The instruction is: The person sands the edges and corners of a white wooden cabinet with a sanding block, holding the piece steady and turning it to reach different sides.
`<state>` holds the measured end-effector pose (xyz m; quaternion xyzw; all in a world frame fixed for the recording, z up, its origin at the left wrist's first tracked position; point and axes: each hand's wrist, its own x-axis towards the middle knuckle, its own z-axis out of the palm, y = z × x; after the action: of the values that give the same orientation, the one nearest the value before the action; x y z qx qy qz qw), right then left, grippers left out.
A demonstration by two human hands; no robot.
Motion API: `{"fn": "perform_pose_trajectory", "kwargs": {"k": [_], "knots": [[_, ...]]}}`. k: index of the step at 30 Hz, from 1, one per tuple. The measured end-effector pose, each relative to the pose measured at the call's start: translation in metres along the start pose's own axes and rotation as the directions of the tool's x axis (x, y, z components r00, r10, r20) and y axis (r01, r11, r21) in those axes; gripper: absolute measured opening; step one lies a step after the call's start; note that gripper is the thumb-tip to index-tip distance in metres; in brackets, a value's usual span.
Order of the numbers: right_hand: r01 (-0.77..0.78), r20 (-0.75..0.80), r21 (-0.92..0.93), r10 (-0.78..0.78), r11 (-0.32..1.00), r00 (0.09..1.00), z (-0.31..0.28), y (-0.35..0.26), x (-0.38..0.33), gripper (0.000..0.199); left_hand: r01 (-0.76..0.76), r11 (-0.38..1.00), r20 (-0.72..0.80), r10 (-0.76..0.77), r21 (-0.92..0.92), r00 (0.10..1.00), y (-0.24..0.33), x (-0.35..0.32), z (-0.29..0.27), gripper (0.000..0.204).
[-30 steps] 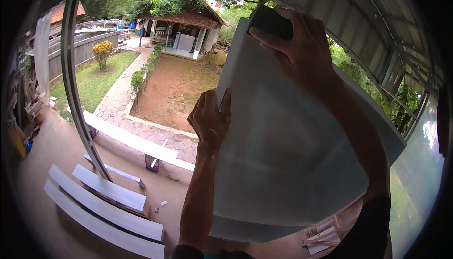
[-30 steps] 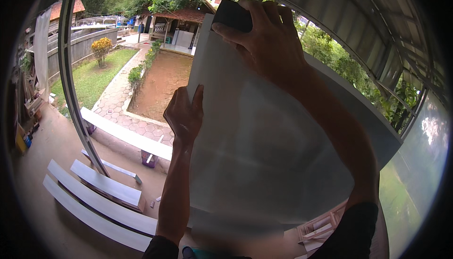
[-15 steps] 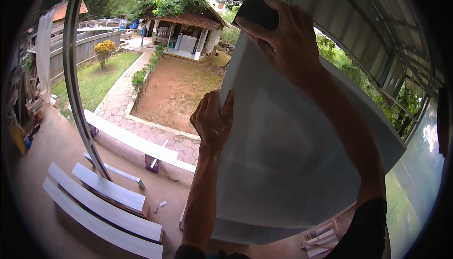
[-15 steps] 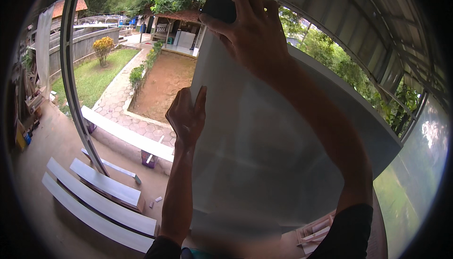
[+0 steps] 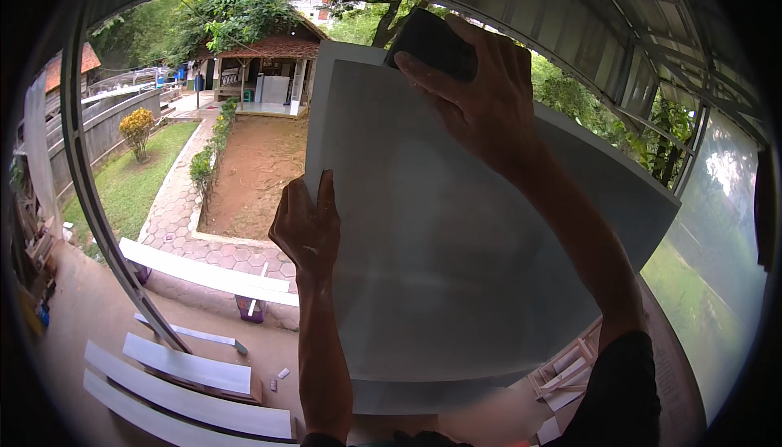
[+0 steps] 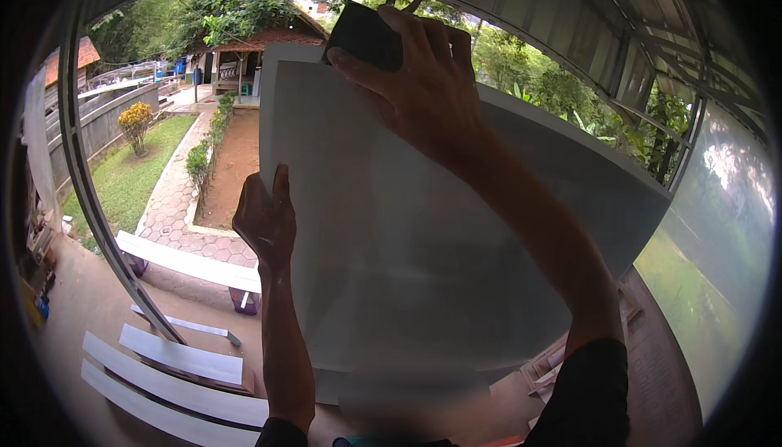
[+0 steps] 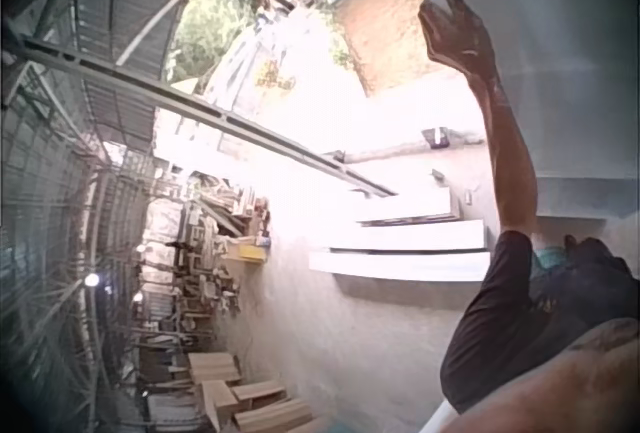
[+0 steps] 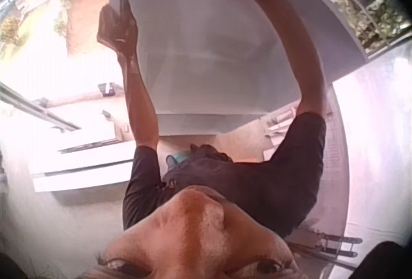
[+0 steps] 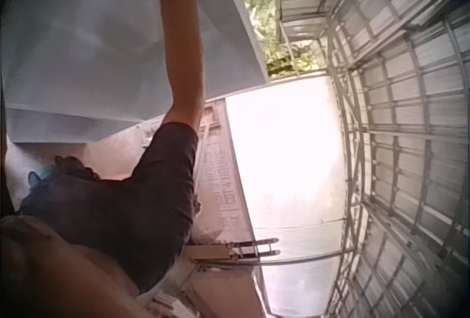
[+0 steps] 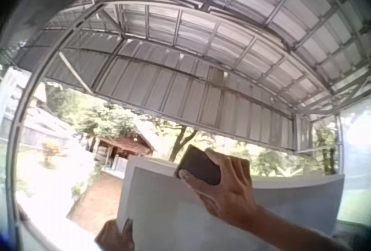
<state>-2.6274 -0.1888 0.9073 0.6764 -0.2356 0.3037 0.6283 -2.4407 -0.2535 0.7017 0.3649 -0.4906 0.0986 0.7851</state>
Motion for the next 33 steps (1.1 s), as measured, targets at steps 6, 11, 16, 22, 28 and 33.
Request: {"fn": "perform_pose_trajectory", "kwargs": {"k": [6, 11, 16, 22, 28, 33], "knots": [[-0.194, 0.079, -0.25, 0.22, 0.949, 0.972, -0.1, 0.074, -0.115, 0.042, 0.057, 0.998, 0.013, -0.057, 0.004, 0.998, 0.005, -0.001, -0.001, 0.029], [-0.304, -0.102, -0.079, 0.296, 0.949, 0.95, -0.098, 0.065, -0.112, 0.046, 0.057, 0.996, 0.04, -0.06, 0.075, 0.997, 0.002, -0.001, -0.002, 0.032], [-0.147, 0.041, 0.105, 0.144, 0.983, 0.989, -0.013, -0.005, -0.044, 0.049, 0.073, 0.992, 0.033, -0.077, 0.104, 0.996, -0.003, 0.005, -0.001, 0.037], [-0.284, 0.035, 0.012, 0.283, 0.959, 0.958, -0.043, 0.032, -0.096, 0.041, 0.166, 0.984, 0.058, -0.17, 0.064, 0.984, 0.008, 0.009, -0.007, 0.034], [-0.576, -0.221, -0.224, 0.535, 0.786, 0.816, -0.145, 0.118, -0.198, 0.037, 0.246, 0.968, 0.098, -0.25, 0.052, 0.963, 0.012, 0.013, -0.009, 0.04], [-0.641, -0.279, -0.109, 0.596, 0.76, 0.753, -0.106, 0.08, -0.18, 0.042, 0.205, 0.976, 0.109, -0.212, 0.071, 0.971, -0.002, 0.014, -0.014, 0.046]]}}
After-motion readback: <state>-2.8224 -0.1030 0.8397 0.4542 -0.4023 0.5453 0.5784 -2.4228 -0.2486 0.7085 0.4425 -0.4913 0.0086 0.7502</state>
